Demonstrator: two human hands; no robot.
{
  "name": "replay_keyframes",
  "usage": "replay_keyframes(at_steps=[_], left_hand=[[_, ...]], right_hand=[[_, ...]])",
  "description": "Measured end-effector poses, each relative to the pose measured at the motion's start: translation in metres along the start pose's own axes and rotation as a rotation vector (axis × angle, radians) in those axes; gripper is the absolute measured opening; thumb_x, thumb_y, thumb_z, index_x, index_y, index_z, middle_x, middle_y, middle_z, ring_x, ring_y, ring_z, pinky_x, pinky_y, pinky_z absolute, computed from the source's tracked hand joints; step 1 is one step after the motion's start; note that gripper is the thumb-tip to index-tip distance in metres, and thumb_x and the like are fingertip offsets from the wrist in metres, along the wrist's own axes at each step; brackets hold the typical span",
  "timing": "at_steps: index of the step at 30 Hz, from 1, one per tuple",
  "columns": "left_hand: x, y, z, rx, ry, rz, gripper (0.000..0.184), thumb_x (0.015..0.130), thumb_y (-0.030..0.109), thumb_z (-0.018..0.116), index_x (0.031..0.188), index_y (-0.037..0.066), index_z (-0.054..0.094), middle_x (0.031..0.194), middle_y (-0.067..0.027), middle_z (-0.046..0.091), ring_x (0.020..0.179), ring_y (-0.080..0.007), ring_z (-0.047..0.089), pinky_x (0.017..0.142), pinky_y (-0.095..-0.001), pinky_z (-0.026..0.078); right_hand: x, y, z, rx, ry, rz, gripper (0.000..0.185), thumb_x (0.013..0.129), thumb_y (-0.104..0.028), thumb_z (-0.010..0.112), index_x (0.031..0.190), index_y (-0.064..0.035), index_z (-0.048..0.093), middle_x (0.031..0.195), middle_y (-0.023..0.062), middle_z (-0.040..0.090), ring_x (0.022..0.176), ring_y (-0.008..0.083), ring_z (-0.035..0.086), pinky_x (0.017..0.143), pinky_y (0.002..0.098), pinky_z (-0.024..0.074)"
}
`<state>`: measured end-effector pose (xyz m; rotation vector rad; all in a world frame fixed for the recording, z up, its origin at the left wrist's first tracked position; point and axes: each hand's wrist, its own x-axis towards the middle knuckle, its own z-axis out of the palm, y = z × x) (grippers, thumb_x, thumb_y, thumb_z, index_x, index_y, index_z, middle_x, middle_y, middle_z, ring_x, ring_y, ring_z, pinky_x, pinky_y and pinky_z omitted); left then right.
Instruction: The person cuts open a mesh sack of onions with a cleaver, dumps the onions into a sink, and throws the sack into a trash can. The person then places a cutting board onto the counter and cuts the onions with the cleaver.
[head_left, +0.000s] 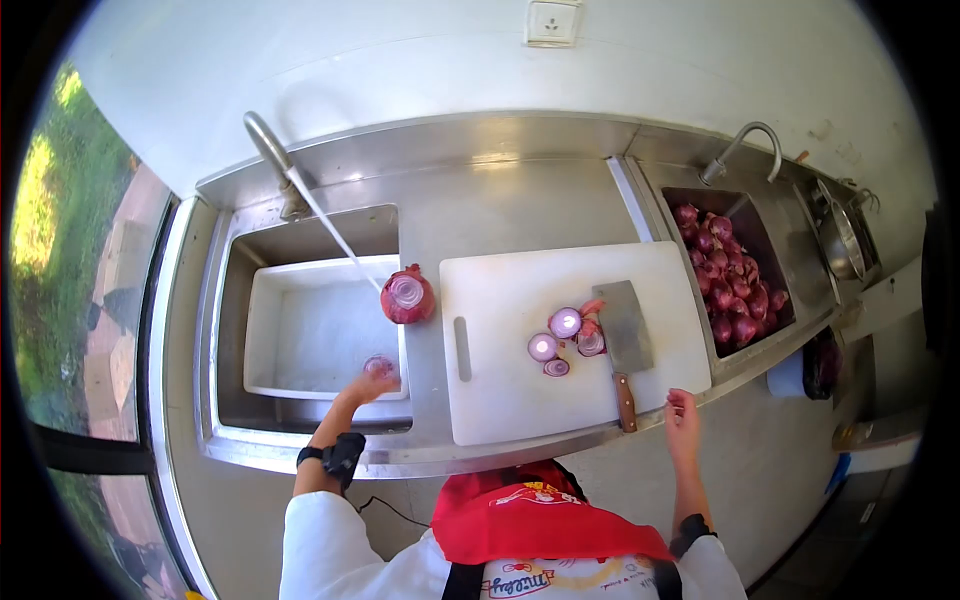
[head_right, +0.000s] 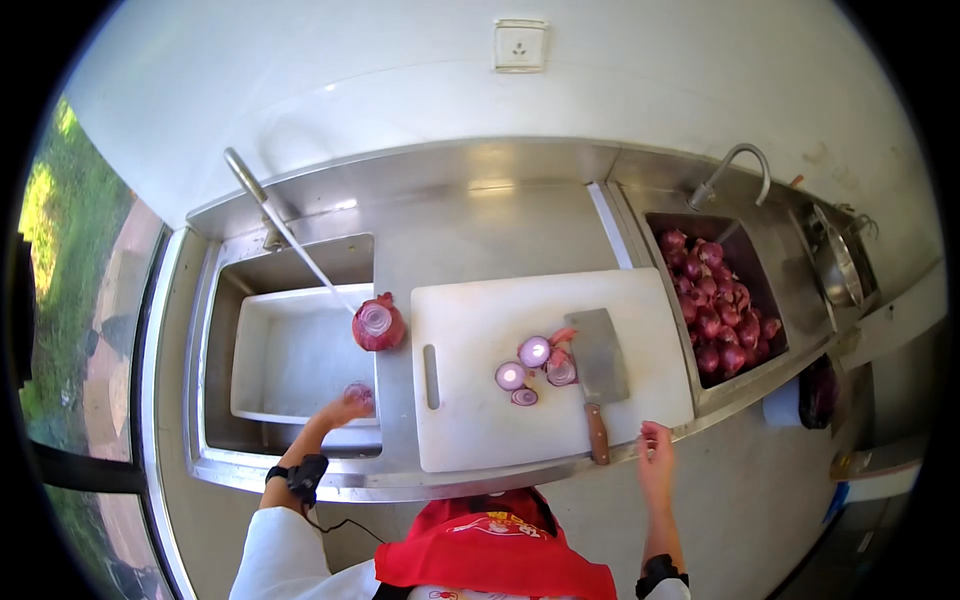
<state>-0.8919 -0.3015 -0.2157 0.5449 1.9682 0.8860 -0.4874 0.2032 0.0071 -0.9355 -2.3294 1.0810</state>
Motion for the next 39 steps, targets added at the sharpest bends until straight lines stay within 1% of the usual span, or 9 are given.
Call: replay_keyframes(at_steps=[2, 5, 13, 19, 21, 24, 30, 34, 39], left_hand=[[-0.03, 0.139, -0.016, -0.138, 0.8, 0.091, 0.072, 0.071, 0.03, 0.075, 0.13, 0.007, 0.043, 0.128, -0.0227, 0.045, 0.118, -0.0351, 0.045, 0.099, -0.0417, 0.037], [-0.035, 0.267, -0.031, 0.239, 0.882, 0.367, 0.082, 0.063, 0.032, 0.08, 0.133, 0.012, 0.041, 0.14, -0.0207, 0.028, 0.122, -0.0408, 0.037, 0.099, -0.0469, 0.037], [-0.01, 0.235, -0.031, 0.525, 0.78, 0.352, 0.069, 0.051, 0.017, 0.075, 0.117, 0.018, 0.054, 0.112, -0.0148, 0.049, 0.106, -0.0372, 0.047, 0.089, -0.0477, 0.041], [-0.048, 0.121, -0.029, 0.235, 1.048, -0.243, 0.075, 0.059, 0.037, 0.073, 0.122, 0.006, 0.048, 0.121, -0.021, 0.047, 0.108, -0.0381, 0.049, 0.094, -0.0454, 0.04], [-0.047, 0.047, -0.036, 0.106, 0.975, -0.113, 0.074, 0.065, 0.034, 0.072, 0.128, 0.007, 0.043, 0.126, -0.0212, 0.045, 0.113, -0.0379, 0.045, 0.095, -0.0477, 0.037], [-0.055, 0.12, -0.001, 0.223, 1.156, -0.128, 0.058, 0.077, 0.026, 0.067, 0.128, 0.007, 0.044, 0.127, -0.0208, 0.043, 0.115, -0.0362, 0.042, 0.098, -0.0448, 0.034], [-0.032, 0.311, 0.132, 0.249, 0.919, 0.287, 0.043, 0.079, -0.005, 0.059, 0.12, 0.004, 0.05, 0.121, -0.0071, 0.051, 0.107, -0.0199, 0.049, 0.086, -0.0311, 0.044], [-0.013, 0.436, 0.243, -0.102, 0.572, 0.309, 0.028, 0.081, -0.004, 0.058, 0.107, 0.005, 0.057, 0.113, -0.0065, 0.054, 0.099, -0.0164, 0.056, 0.073, -0.0252, 0.049], [0.01, 0.481, 0.309, -0.341, 0.306, 0.225, 0.023, 0.083, 0.0, 0.06, 0.105, 0.002, 0.057, 0.106, -0.0055, 0.057, 0.093, -0.0158, 0.06, 0.075, -0.0274, 0.049]], right_hand=[[-0.007, -0.008, 0.016, 0.065, -0.074, -0.022, 0.03, 0.081, -0.004, 0.062, 0.109, -0.0041, 0.052, 0.098, 0.0079, 0.058, 0.086, 0.0169, 0.058, 0.074, 0.0292, 0.0479], [-0.01, -0.042, 0.034, -0.105, -0.228, -0.184, 0.043, 0.077, -0.006, 0.067, 0.116, -0.0047, 0.049, 0.104, 0.0101, 0.056, 0.094, 0.0205, 0.057, 0.079, 0.0312, 0.0475], [-0.001, -0.026, 0.003, -0.099, -0.028, -0.11, 0.035, 0.079, -0.012, 0.064, 0.112, -0.0063, 0.052, 0.101, 0.0091, 0.056, 0.093, 0.0219, 0.058, 0.078, 0.032, 0.0476], [0.042, 0.067, -0.052, 0.122, 0.287, 0.106, 0.03, 0.08, -0.003, 0.061, 0.109, -0.0046, 0.054, 0.092, 0.0057, 0.058, 0.088, 0.0149, 0.056, 0.073, 0.0286, 0.0479], [0.072, 0.101, -0.074, 0.031, 0.362, 0.117, 0.032, 0.077, -0.002, 0.062, 0.107, -0.0034, 0.054, 0.091, 0.0079, 0.058, 0.085, 0.0186, 0.057, 0.073, 0.0301, 0.0488], [0.131, 0.177, -0.106, -0.218, 0.454, 0.08, 0.036, 0.072, -0.004, 0.065, 0.107, -0.0029, 0.054, 0.097, 0.0122, 0.057, 0.09, 0.0253, 0.057, 0.077, 0.034, 0.0489], [0.238, 0.252, -0.168, -0.64, 0.337, 0.244, 0.071, 0.063, -0.024, 0.075, 0.125, -0.0115, 0.042, 0.119, 0.0155, 0.047, 0.106, 0.0366, 0.051, 0.087, 0.0452, 0.0455], [0.272, 0.289, -0.176, -0.667, 0.045, 0.377, 0.089, 0.06, -0.032, 0.077, 0.135, -0.027, 0.029, 0.115, 0.022, 0.046, 0.106, 0.0414, 0.051, 0.088, 0.0462, 0.0448], [0.292, 0.301, -0.178, -0.591, 0.04, 0.473, 0.086, 0.053, -0.041, 0.081, 0.123, -0.0212, 0.037, 0.112, 0.0222, 0.047, 0.102, 0.0405, 0.053, 0.087, 0.0455, 0.0455]])
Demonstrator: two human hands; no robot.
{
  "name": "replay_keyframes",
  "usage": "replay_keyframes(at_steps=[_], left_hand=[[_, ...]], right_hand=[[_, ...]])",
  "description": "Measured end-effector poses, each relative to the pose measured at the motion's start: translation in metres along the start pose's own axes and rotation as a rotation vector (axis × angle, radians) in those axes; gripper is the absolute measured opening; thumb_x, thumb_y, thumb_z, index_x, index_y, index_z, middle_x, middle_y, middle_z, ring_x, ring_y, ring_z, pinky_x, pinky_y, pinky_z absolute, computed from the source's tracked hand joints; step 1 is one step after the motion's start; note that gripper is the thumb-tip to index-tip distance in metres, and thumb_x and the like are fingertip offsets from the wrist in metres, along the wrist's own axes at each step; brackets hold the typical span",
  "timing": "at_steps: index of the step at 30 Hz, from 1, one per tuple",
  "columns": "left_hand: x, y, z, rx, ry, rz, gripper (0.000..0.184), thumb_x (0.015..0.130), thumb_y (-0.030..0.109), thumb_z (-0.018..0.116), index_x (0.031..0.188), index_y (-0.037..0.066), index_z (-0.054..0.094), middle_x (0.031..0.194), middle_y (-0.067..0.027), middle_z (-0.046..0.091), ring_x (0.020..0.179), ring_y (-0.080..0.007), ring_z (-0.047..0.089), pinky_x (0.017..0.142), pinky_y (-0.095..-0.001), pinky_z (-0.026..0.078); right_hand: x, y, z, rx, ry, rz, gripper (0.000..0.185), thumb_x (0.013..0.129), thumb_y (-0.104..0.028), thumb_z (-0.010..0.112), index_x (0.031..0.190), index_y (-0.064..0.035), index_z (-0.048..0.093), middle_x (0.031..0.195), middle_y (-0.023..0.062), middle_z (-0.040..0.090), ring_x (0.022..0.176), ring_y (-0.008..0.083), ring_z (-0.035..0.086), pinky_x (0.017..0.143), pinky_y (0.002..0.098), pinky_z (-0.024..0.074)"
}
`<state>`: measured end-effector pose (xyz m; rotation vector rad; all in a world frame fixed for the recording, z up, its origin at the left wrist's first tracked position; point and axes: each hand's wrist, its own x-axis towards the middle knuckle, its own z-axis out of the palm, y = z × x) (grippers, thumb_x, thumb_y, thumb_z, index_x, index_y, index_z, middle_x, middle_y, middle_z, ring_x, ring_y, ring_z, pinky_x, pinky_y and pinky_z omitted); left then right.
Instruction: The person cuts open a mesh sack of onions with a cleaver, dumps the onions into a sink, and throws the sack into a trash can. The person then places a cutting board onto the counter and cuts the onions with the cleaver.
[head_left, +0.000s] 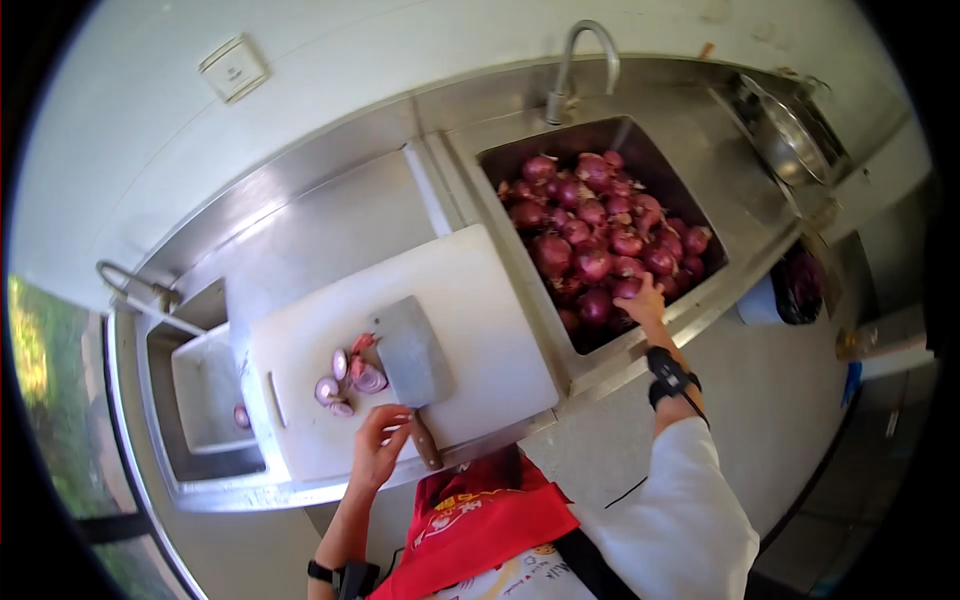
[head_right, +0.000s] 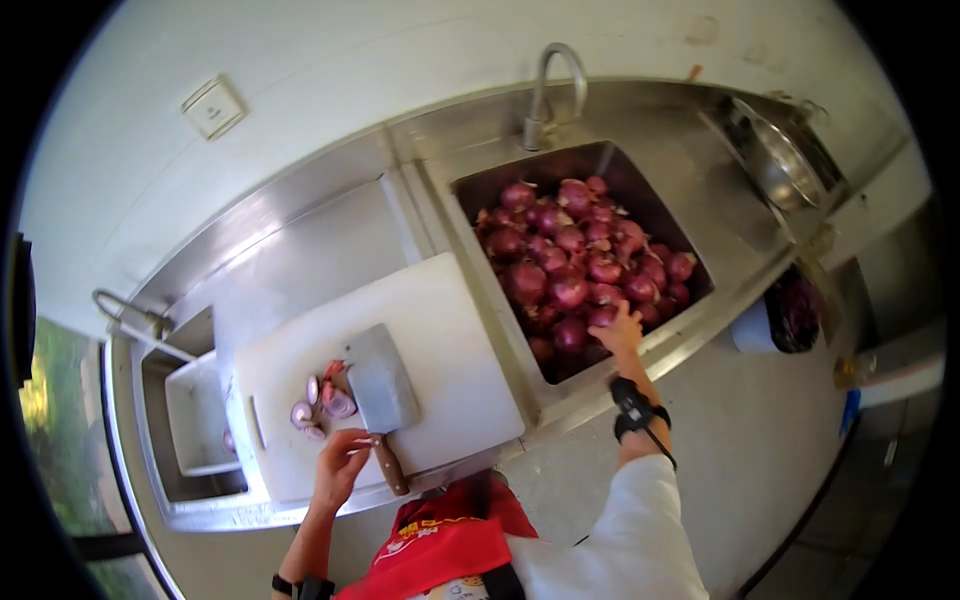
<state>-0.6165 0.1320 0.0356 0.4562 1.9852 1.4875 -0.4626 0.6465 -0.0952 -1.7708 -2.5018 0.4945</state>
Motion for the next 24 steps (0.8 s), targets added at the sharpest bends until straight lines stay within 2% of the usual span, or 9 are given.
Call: replay_keyframes(at_steps=[2, 4, 6, 10, 13, 16, 19, 22, 24], left_hand=[[0.01, 0.004, 0.018, -0.056, -0.058, -0.029, 0.023, 0.085, 0.003, 0.059, 0.108, 0.002, 0.057, 0.098, -0.0054, 0.059, 0.091, -0.0137, 0.059, 0.078, -0.0272, 0.048], [0.02, 0.02, 0.033, -0.136, -0.127, -0.137, 0.029, 0.086, 0.008, 0.059, 0.114, 0.004, 0.053, 0.095, -0.0064, 0.061, 0.086, -0.0117, 0.057, 0.077, -0.026, 0.047], [0.038, 0.028, 0.052, -0.219, -0.165, -0.104, 0.037, 0.086, 0.011, 0.061, 0.12, 0.006, 0.049, 0.106, -0.0091, 0.056, 0.093, -0.0143, 0.056, 0.08, -0.0281, 0.046], [0.049, 0.055, 0.064, -0.481, -0.129, 0.095, 0.071, 0.081, 0.017, 0.068, 0.138, 0.014, 0.025, 0.131, -0.0127, 0.037, 0.116, -0.0239, 0.046, 0.092, -0.0366, 0.044], [0.047, 0.025, 0.012, -0.586, 0.312, 0.129, 0.068, 0.075, 0.014, 0.072, 0.13, 0.012, 0.032, 0.121, -0.0139, 0.047, 0.108, -0.0245, 0.052, 0.086, -0.0352, 0.048], [0.009, -0.001, -0.061, -0.666, 0.48, 0.114, 0.071, 0.071, 0.017, 0.074, 0.128, 0.011, 0.033, 0.118, -0.0145, 0.048, 0.105, -0.0254, 0.054, 0.084, -0.0346, 0.05], [-0.034, -0.023, -0.125, -0.23, 0.629, 0.026, 0.081, 0.062, 0.022, 0.08, 0.125, 0.01, 0.032, 0.112, -0.0149, 0.049, 0.102, -0.0258, 0.053, 0.083, -0.0359, 0.05], [-0.066, -0.05, -0.158, 0.071, 0.626, -0.028, 0.084, 0.056, 0.025, 0.082, 0.121, 0.005, 0.034, 0.11, -0.0165, 0.049, 0.101, -0.0264, 0.053, 0.085, -0.0365, 0.046], [-0.078, -0.068, -0.167, 0.146, 0.609, -0.092, 0.085, 0.054, 0.026, 0.082, 0.122, 0.004, 0.034, 0.114, -0.0177, 0.046, 0.102, -0.0304, 0.051, 0.089, -0.0387, 0.044]], right_hand=[[-0.007, -0.005, -0.011, 0.358, 0.077, -0.068, 0.079, 0.055, -0.032, 0.082, 0.121, -0.018, 0.041, 0.118, 0.0197, 0.047, 0.102, 0.0366, 0.054, 0.089, 0.0438, 0.0452], [-0.028, -0.028, -0.019, 0.953, -0.129, -0.266, 0.074, 0.059, -0.022, 0.081, 0.121, -0.0139, 0.04, 0.117, 0.0146, 0.048, 0.104, 0.0275, 0.053, 0.09, 0.0383, 0.0451], [-0.089, -0.086, -0.056, 1.108, -0.436, -0.42, 0.07, 0.062, -0.014, 0.08, 0.12, -0.01, 0.04, 0.115, 0.0104, 0.049, 0.108, 0.0211, 0.049, 0.091, 0.0352, 0.0438], [-0.201, -0.194, -0.047, 1.044, -0.636, -0.874, 0.075, 0.062, -0.015, 0.082, 0.124, -0.0093, 0.041, 0.123, 0.0099, 0.046, 0.114, 0.0214, 0.046, 0.097, 0.036, 0.0388], [-0.256, -0.243, -0.034, 1.218, -0.941, -0.955, 0.071, 0.065, -0.013, 0.08, 0.125, -0.008, 0.042, 0.12, 0.0083, 0.049, 0.111, 0.0224, 0.05, 0.094, 0.0373, 0.0413], [-0.29, -0.24, -0.001, 0.872, -1.009, -0.881, 0.06, 0.072, -0.021, 0.075, 0.121, -0.0077, 0.043, 0.115, 0.0122, 0.053, 0.105, 0.0275, 0.055, 0.087, 0.0411, 0.0462], [-0.332, -0.228, 0.028, 0.132, -0.688, -1.152, 0.06, 0.075, -0.031, 0.07, 0.122, -0.0079, 0.04, 0.113, 0.0162, 0.052, 0.101, 0.0332, 0.056, 0.083, 0.0446, 0.0473], [-0.362, -0.24, 0.041, -0.135, -0.513, -1.076, 0.064, 0.075, -0.037, 0.067, 0.124, -0.0091, 0.037, 0.11, 0.0216, 0.052, 0.098, 0.0376, 0.056, 0.081, 0.0459, 0.0474], [-0.365, -0.248, 0.045, -0.066, -0.477, -0.962, 0.063, 0.072, -0.024, 0.067, 0.124, -0.0112, 0.035, 0.107, 0.0229, 0.052, 0.093, 0.0388, 0.058, 0.077, 0.0464, 0.0483]])
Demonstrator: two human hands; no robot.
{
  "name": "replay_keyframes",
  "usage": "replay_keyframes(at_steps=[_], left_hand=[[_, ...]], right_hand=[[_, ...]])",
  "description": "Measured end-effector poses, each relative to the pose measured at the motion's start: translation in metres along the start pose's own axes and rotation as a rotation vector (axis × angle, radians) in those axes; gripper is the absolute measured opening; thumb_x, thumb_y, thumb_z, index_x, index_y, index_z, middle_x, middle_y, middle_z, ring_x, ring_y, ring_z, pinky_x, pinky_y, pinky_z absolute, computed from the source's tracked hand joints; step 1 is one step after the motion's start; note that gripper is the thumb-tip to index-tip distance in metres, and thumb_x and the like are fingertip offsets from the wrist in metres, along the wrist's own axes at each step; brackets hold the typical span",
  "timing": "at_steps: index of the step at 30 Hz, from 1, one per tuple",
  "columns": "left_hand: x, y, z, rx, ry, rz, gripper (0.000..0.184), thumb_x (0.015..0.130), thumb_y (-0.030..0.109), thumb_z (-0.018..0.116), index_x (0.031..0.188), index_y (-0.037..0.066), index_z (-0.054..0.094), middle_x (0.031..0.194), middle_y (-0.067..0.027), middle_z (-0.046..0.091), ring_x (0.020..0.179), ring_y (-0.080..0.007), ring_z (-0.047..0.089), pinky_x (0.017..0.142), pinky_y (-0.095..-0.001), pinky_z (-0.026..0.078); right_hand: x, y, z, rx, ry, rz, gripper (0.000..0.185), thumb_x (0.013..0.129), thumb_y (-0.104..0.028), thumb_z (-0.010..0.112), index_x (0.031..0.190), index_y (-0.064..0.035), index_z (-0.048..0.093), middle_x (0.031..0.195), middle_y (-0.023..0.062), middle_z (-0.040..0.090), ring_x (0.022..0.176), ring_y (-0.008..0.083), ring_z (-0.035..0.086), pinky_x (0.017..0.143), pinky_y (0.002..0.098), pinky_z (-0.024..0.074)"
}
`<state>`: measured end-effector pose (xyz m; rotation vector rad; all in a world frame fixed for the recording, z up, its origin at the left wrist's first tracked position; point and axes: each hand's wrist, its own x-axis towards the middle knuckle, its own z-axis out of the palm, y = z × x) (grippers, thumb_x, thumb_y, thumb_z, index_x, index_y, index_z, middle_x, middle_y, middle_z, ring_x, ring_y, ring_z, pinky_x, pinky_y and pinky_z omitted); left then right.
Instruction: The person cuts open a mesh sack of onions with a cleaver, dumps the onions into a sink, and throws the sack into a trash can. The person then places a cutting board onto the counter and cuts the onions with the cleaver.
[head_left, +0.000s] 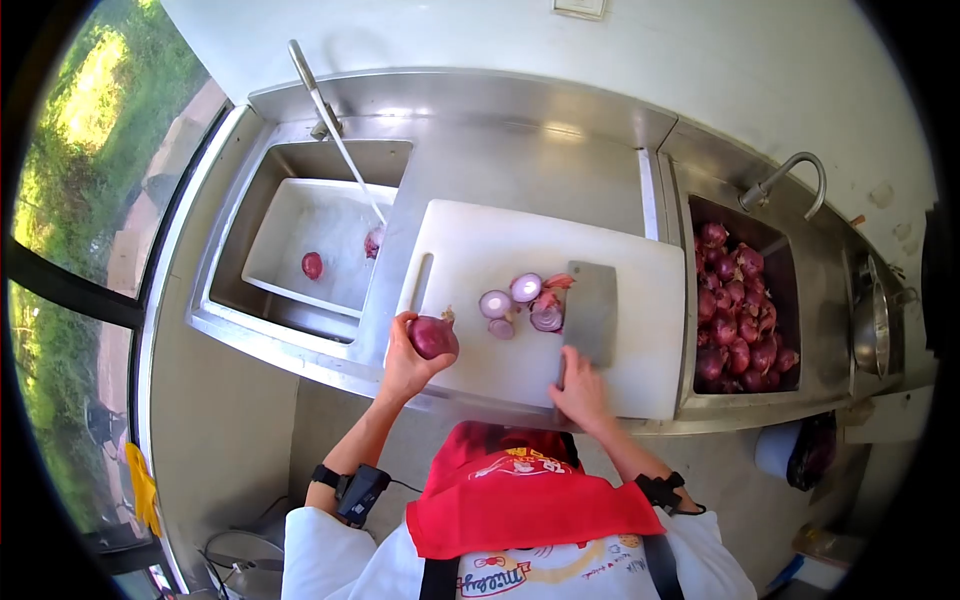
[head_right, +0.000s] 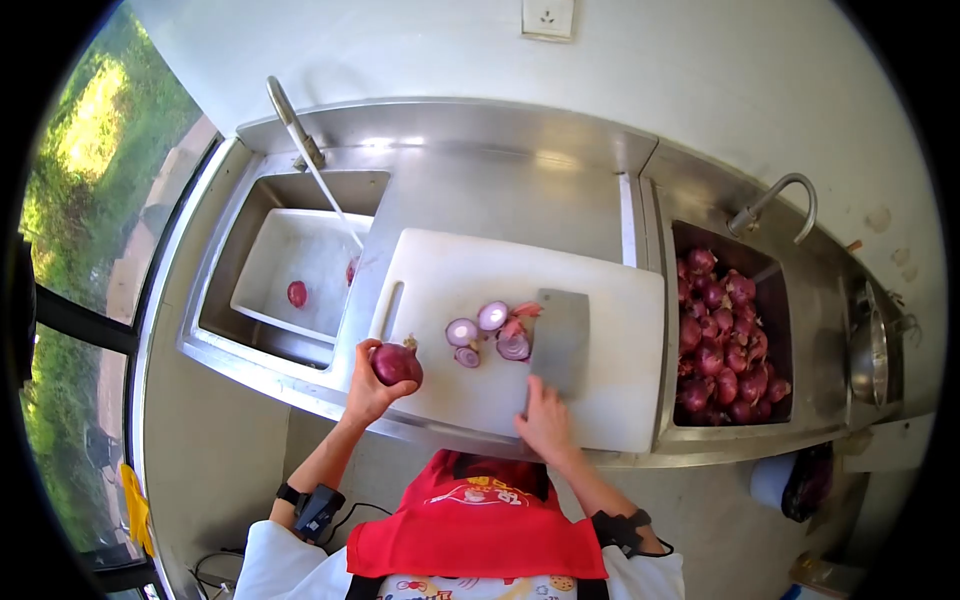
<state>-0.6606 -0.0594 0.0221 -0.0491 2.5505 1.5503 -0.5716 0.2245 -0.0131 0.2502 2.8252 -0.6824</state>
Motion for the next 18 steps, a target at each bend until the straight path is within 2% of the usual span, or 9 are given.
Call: replay_keyframes(at_steps=[2, 5, 8, 9, 10, 12, 14, 16, 18], left_hand=[[0.0, -0.014, -0.006, 0.152, 0.004, 0.047, 0.085, 0.055, 0.026, 0.081, 0.122, 0.004, 0.035, 0.116, -0.0184, 0.043, 0.103, -0.0313, 0.051, 0.089, -0.0393, 0.044], [0.003, -0.019, -0.01, 0.176, -0.013, 0.016, 0.084, 0.055, 0.026, 0.08, 0.123, 0.006, 0.035, 0.117, -0.0179, 0.042, 0.104, -0.0306, 0.051, 0.089, -0.0395, 0.044], [0.018, -0.047, -0.017, -0.093, -0.084, 0.106, 0.085, 0.055, 0.026, 0.08, 0.124, 0.006, 0.034, 0.116, -0.0176, 0.044, 0.103, -0.0294, 0.051, 0.089, -0.0389, 0.045], [0.015, -0.045, -0.025, -0.264, -0.125, -0.076, 0.086, 0.054, 0.025, 0.081, 0.124, 0.007, 0.034, 0.115, -0.0158, 0.045, 0.102, -0.028, 0.051, 0.088, -0.0381, 0.045], [0.017, -0.054, -0.027, -0.394, -0.092, -0.071, 0.085, 0.054, 0.025, 0.081, 0.124, 0.008, 0.035, 0.114, -0.0141, 0.047, 0.102, -0.0271, 0.051, 0.088, -0.0375, 0.045], [0.015, -0.044, -0.044, -0.432, -0.042, -0.06, 0.084, 0.054, 0.024, 0.081, 0.124, 0.01, 0.036, 0.115, -0.0133, 0.045, 0.104, -0.0261, 0.05, 0.09, -0.0379, 0.044], [0.02, -0.051, -0.053, -0.427, 0.003, -0.015, 0.084, 0.055, 0.024, 0.081, 0.126, 0.011, 0.037, 0.118, -0.0137, 0.04, 0.109, -0.0265, 0.045, 0.096, -0.0382, 0.04], [0.02, -0.041, -0.06, -0.263, 0.039, 0.022, 0.086, 0.055, 0.024, 0.08, 0.128, 0.01, 0.037, 0.12, -0.0138, 0.037, 0.111, -0.028, 0.043, 0.098, -0.039, 0.038], [0.02, -0.029, -0.057, -0.109, 0.026, 0.068, 0.084, 0.055, 0.024, 0.079, 0.127, 0.009, 0.039, 0.118, -0.0145, 0.036, 0.111, -0.0298, 0.042, 0.098, -0.0402, 0.038]], right_hand=[[0.002, 0.006, 0.0, 0.06, 0.124, 0.047, 0.061, 0.071, -0.015, 0.066, 0.123, -0.0116, 0.034, 0.101, 0.0223, 0.054, 0.089, 0.0402, 0.058, 0.075, 0.0474, 0.0483], [0.0, 0.02, -0.011, 0.267, 0.306, 0.188, 0.06, 0.071, -0.005, 0.062, 0.123, -0.0115, 0.033, 0.086, 0.015, 0.056, 0.078, 0.0325, 0.06, 0.07, 0.0424, 0.0493], [-0.015, 0.002, -0.041, 0.517, 0.323, 0.119, 0.055, 0.073, -0.001, 0.058, 0.121, -0.0104, 0.034, 0.075, 0.0084, 0.054, 0.069, 0.0191, 0.058, 0.064, 0.0343, 0.0487], [-0.019, -0.009, -0.052, 0.594, 0.341, -0.006, 0.045, 0.079, -0.001, 0.055, 0.119, -0.0082, 0.036, 0.073, 0.0039, 0.051, 0.066, 0.0093, 0.052, 0.058, 0.0271, 0.0451], [-0.019, -0.019, -0.06, 0.703, 0.249, 0.006, 0.042, 0.08, -0.002, 0.054, 0.118, -0.0075, 0.037, 0.073, 0.0038, 0.051, 0.065, 0.009, 0.052, 0.058, 0.0272, 0.0444], [-0.016, -0.042, -0.066, 0.931, 0.062, 0.035, 0.034, 0.083, -0.002, 0.051, 0.115, -0.006, 0.04, 0.072, 0.0036, 0.051, 0.064, 0.0086, 0.051, 0.056, 0.0273, 0.0431], [-0.01, -0.069, -0.064, 0.829, -0.11, 0.018, 0.025, 0.086, -0.009, 0.051, 0.111, -0.0069, 0.046, 0.064, 0.0049, 0.049, 0.058, 0.0119, 0.051, 0.052, 0.0318, 0.0425], [0.008, -0.068, -0.029, 0.637, -0.098, -0.184, 0.022, 0.087, -0.015, 0.052, 0.106, -0.0054, 0.047, 0.064, 0.0108, 0.053, 0.06, 0.0207, 0.057, 0.055, 0.0359, 0.0446], [0.015, -0.078, -0.018, 0.603, -0.089, -0.22, 0.022, 0.086, -0.016, 0.052, 0.104, -0.0045, 0.046, 0.069, 0.0159, 0.056, 0.064, 0.0302, 0.059, 0.057, 0.0403, 0.0449]])
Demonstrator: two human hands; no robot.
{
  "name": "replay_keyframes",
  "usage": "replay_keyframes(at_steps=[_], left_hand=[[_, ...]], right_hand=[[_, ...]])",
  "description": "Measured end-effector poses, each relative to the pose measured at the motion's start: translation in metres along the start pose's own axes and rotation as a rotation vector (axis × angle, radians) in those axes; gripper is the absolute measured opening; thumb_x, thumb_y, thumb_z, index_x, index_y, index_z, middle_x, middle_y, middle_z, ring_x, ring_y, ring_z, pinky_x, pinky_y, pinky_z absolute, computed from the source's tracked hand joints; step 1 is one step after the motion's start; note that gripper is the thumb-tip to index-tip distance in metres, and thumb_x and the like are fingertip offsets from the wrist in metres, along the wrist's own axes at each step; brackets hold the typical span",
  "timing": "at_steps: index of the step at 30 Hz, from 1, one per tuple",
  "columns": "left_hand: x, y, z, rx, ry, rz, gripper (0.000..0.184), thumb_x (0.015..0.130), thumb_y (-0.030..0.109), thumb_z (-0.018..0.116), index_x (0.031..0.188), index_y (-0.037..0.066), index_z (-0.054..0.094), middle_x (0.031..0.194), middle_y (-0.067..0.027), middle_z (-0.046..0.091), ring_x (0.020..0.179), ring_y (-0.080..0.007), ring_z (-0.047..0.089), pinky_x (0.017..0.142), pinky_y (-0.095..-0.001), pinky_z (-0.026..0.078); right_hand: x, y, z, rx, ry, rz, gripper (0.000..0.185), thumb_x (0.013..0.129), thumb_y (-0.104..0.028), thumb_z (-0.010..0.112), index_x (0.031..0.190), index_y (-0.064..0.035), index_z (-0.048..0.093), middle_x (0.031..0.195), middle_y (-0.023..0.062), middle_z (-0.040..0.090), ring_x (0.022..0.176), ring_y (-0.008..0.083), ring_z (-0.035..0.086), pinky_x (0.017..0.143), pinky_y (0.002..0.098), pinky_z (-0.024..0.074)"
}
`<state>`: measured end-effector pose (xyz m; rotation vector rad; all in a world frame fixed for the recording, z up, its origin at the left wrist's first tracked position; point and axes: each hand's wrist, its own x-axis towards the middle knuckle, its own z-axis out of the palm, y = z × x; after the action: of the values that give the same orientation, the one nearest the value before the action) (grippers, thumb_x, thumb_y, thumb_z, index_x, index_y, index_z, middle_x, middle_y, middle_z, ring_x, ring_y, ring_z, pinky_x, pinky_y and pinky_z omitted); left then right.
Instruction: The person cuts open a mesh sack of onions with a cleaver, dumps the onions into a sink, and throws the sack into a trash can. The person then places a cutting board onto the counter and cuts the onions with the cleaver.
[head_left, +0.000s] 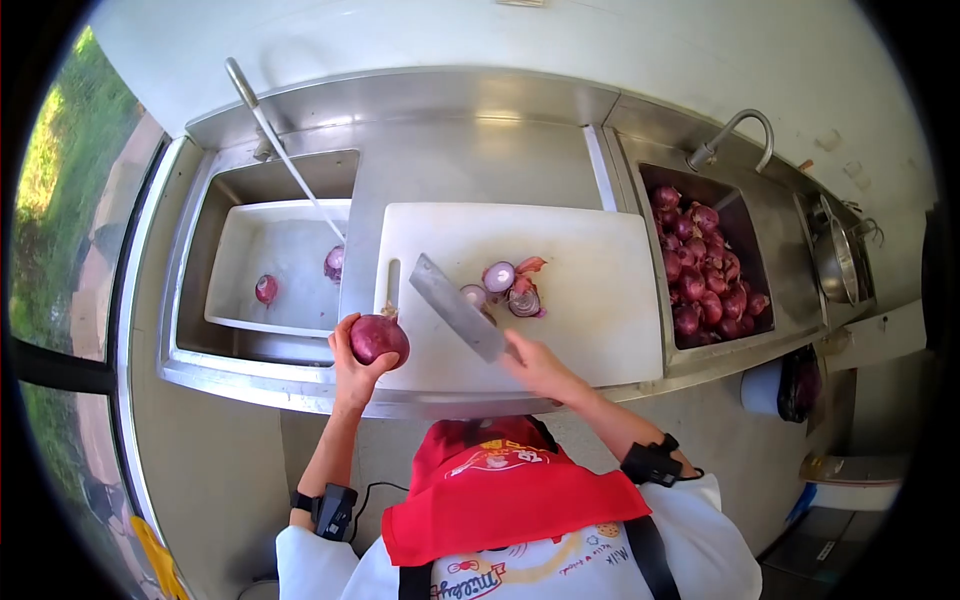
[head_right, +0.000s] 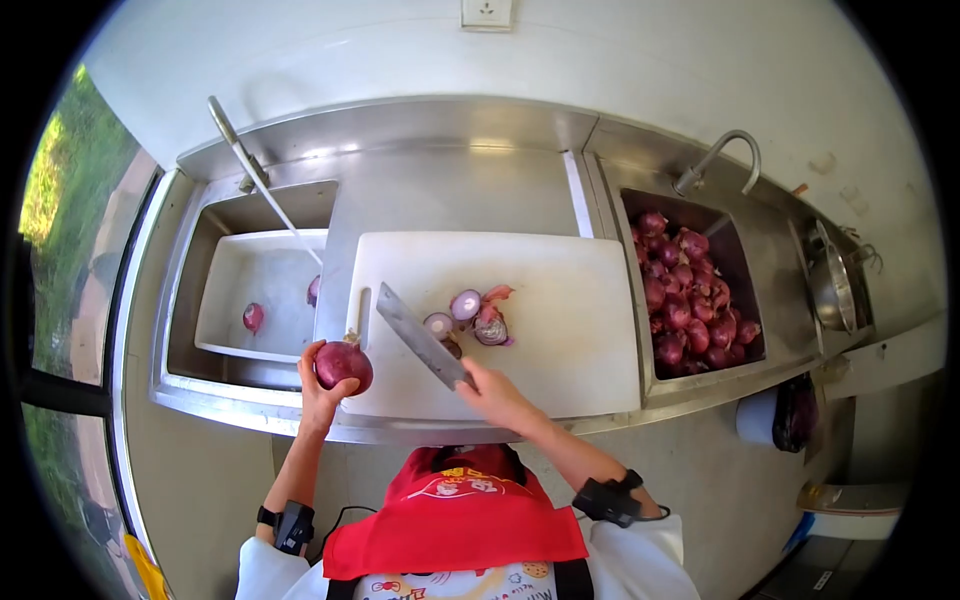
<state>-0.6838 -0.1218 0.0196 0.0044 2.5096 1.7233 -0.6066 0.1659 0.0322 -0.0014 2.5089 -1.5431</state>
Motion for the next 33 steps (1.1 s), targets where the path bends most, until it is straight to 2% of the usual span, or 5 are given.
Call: replay_keyframes(at_steps=[4, 11, 14, 19, 33], left_hand=[[0.001, 0.013, 0.037, 0.053, -0.055, 0.055, 0.081, 0.054, 0.025, 0.079, 0.124, 0.007, 0.042, 0.116, -0.0151, 0.037, 0.107, -0.0321, 0.045, 0.095, -0.0405, 0.04], [0.028, 0.046, 0.127, 0.197, -0.224, 0.117, 0.081, 0.057, 0.027, 0.077, 0.124, 0.002, 0.038, 0.117, -0.0183, 0.036, 0.102, -0.0356, 0.049, 0.088, -0.0419, 0.045], [0.038, 0.034, 0.149, 0.258, -0.172, 0.115, 0.08, 0.059, 0.029, 0.076, 0.121, -0.003, 0.036, 0.116, -0.0194, 0.036, 0.101, -0.0369, 0.05, 0.086, -0.0429, 0.046], [0.035, 0.032, 0.153, 0.265, -0.124, 0.081, 0.075, 0.063, 0.027, 0.074, 0.116, -0.005, 0.033, 0.116, -0.0214, 0.035, 0.105, -0.0355, 0.044, 0.088, -0.0423, 0.042], [0.035, 0.028, 0.159, 0.27, -0.08, 0.105, 0.071, 0.062, 0.026, 0.075, 0.112, -0.005, 0.034, 0.112, -0.0202, 0.036, 0.101, -0.0346, 0.045, 0.086, -0.0419, 0.042]], right_hand=[[0.0, 0.01, -0.009, -0.135, 0.074, 0.038, 0.022, 0.086, -0.016, 0.052, 0.102, -0.0046, 0.045, 0.077, 0.0226, 0.06, 0.072, 0.0435, 0.057, 0.06, 0.0476, 0.0433], [-0.024, 0.026, -0.078, -0.151, 0.218, 0.21, 0.02, 0.085, -0.014, 0.052, 0.101, -0.0049, 0.044, 0.075, 0.0217, 0.059, 0.071, 0.041, 0.058, 0.061, 0.0473, 0.0439], [-0.043, 0.007, -0.087, -0.143, 0.225, 0.067, 0.025, 0.085, -0.011, 0.052, 0.108, -0.0021, 0.048, 0.068, 0.0156, 0.055, 0.061, 0.0319, 0.055, 0.057, 0.0389, 0.0428], [-0.048, -0.012, -0.078, -0.239, 0.092, 0.082, 0.033, 0.087, -0.016, 0.049, 0.117, -0.0034, 0.046, 0.1, 0.0238, 0.059, 0.086, 0.0414, 0.059, 0.074, 0.0452, 0.048], [-0.019, -0.018, -0.082, -0.169, -0.064, 0.129, 0.023, 0.087, -0.015, 0.045, 0.105, -0.0011, 0.043, 0.087, 0.0234, 0.058, 0.079, 0.0421, 0.056, 0.066, 0.0486, 0.0436]])
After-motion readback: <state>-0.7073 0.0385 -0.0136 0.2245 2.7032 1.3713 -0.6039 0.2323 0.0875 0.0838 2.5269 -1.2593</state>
